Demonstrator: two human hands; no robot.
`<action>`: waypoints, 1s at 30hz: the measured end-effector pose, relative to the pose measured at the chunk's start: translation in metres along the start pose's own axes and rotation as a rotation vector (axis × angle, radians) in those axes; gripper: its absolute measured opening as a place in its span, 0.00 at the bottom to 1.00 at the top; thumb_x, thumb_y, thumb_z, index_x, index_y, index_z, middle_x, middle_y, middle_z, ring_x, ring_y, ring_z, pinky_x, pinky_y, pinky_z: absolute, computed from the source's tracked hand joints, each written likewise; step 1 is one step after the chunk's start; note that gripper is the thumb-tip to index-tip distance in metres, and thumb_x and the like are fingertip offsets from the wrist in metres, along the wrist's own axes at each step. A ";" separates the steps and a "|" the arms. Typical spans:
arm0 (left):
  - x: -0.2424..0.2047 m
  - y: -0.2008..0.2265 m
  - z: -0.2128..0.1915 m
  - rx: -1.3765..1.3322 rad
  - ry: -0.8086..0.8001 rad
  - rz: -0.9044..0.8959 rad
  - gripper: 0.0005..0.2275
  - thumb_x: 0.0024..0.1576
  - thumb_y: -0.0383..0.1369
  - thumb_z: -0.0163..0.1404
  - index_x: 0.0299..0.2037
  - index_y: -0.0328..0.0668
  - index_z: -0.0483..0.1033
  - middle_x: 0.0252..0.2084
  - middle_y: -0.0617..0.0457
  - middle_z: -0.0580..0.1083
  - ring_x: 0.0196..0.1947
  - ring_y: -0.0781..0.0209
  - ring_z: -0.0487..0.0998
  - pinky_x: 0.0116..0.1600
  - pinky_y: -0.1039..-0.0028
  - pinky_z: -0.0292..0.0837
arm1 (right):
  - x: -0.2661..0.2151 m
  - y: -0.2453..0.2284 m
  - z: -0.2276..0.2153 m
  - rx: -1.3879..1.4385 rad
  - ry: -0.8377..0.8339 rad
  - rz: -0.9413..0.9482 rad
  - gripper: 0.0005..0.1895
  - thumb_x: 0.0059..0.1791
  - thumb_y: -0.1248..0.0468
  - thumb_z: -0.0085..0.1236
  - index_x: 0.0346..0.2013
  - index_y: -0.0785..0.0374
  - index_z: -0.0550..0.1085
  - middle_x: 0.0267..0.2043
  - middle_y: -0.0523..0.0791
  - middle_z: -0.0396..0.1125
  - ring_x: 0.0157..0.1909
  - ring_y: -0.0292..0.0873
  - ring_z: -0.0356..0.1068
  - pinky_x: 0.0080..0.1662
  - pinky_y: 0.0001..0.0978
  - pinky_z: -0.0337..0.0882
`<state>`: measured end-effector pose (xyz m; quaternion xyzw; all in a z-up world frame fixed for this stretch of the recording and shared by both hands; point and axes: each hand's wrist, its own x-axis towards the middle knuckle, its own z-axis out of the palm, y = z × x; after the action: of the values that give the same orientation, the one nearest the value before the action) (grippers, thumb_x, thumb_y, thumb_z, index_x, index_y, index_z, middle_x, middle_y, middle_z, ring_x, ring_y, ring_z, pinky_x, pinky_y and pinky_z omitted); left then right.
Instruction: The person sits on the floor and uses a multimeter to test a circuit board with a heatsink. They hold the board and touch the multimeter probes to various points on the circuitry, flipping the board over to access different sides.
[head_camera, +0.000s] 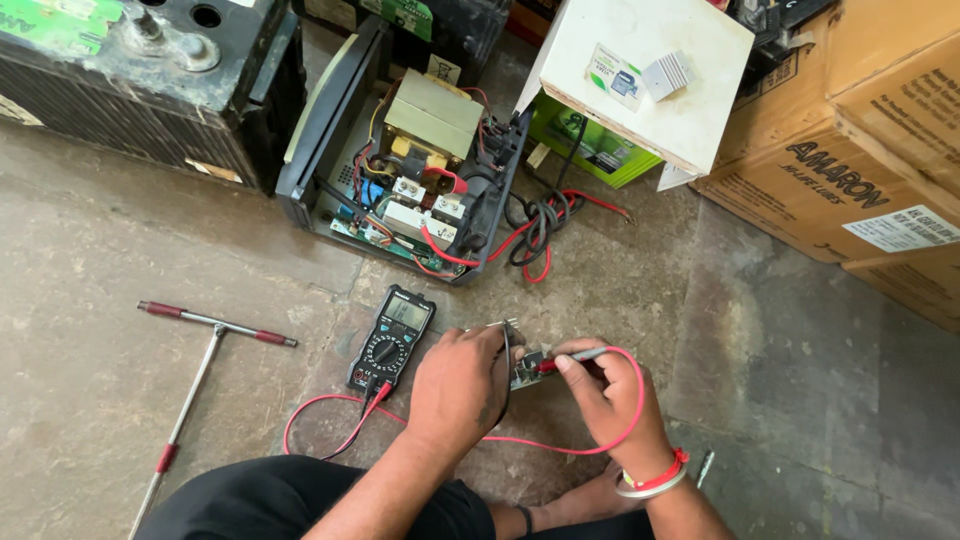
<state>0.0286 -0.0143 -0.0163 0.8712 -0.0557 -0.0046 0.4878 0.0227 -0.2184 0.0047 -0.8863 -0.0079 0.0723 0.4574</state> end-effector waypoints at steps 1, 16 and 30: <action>0.000 0.001 0.000 -0.010 0.005 0.006 0.08 0.58 0.36 0.52 0.35 0.40 0.78 0.36 0.44 0.79 0.39 0.38 0.76 0.43 0.54 0.71 | 0.000 -0.002 0.000 -0.009 -0.002 -0.026 0.08 0.52 0.65 0.57 0.42 0.66 0.79 0.35 0.43 0.77 0.38 0.32 0.73 0.40 0.25 0.71; -0.003 -0.004 0.001 0.038 -0.003 0.004 0.07 0.56 0.34 0.52 0.32 0.37 0.76 0.36 0.43 0.78 0.38 0.38 0.75 0.43 0.53 0.71 | 0.004 -0.003 0.006 -0.058 0.004 -0.052 0.08 0.51 0.65 0.57 0.42 0.66 0.79 0.36 0.45 0.78 0.40 0.36 0.77 0.44 0.28 0.74; -0.007 -0.010 0.005 0.030 0.028 0.032 0.07 0.56 0.33 0.52 0.32 0.38 0.77 0.35 0.43 0.78 0.38 0.39 0.76 0.47 0.56 0.69 | 0.011 0.019 0.012 -0.033 0.034 0.049 0.09 0.52 0.64 0.57 0.44 0.66 0.78 0.36 0.43 0.77 0.37 0.34 0.75 0.40 0.26 0.73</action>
<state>0.0220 -0.0127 -0.0280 0.8774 -0.0628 0.0161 0.4754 0.0312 -0.2193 -0.0191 -0.8947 0.0205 0.0684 0.4409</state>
